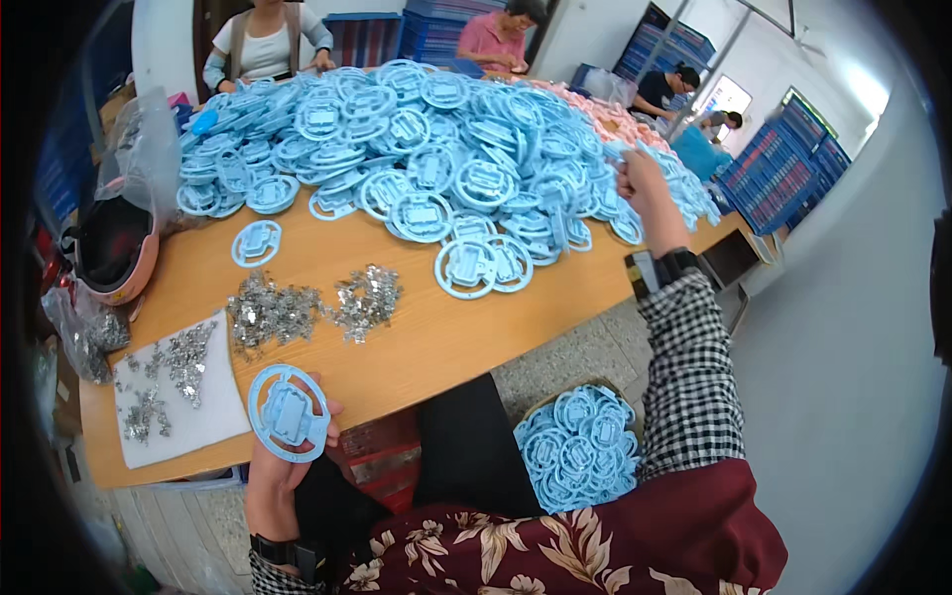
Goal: The recorder manually assembles metal clips into circular blue plastic frames.
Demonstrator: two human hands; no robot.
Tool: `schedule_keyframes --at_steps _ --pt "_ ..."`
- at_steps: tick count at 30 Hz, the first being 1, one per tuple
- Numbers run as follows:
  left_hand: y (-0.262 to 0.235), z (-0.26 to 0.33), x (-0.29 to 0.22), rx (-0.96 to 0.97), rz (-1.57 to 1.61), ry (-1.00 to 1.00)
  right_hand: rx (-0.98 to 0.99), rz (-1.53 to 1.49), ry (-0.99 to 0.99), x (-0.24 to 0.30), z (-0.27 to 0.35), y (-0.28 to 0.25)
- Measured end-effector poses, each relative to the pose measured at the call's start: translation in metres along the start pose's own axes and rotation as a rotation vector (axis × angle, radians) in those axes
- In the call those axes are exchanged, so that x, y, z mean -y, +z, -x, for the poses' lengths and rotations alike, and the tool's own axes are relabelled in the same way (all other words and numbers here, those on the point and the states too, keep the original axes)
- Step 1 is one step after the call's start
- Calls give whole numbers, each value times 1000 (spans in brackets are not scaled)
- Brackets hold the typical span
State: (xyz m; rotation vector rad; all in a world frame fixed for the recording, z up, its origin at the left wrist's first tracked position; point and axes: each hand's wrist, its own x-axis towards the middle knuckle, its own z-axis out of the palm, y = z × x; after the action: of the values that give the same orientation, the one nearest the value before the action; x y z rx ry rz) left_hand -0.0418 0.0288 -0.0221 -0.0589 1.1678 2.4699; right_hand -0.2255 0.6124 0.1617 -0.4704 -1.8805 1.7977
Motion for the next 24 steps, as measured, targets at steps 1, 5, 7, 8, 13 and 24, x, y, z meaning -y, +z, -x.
schedule_keyframes --at_steps 1,5,7,8,13,24 --pt "-3 0 1 23 35 -19 -58 29 -4 5 3 -4" --pt "-11 9 2 75 37 -11 164 -45 53 -29 63 14" --pt "-1 -6 3 199 128 -67 197 76 56 -49 101 6" --pt "1 -9 1 213 105 -62 272 111 0 -71 117 3" --pt "0 2 -4 118 53 -34 674 218 226 -94 265 100" --pt "-7 -3 4 225 49 -51 1032 383 -134 -98 355 159"
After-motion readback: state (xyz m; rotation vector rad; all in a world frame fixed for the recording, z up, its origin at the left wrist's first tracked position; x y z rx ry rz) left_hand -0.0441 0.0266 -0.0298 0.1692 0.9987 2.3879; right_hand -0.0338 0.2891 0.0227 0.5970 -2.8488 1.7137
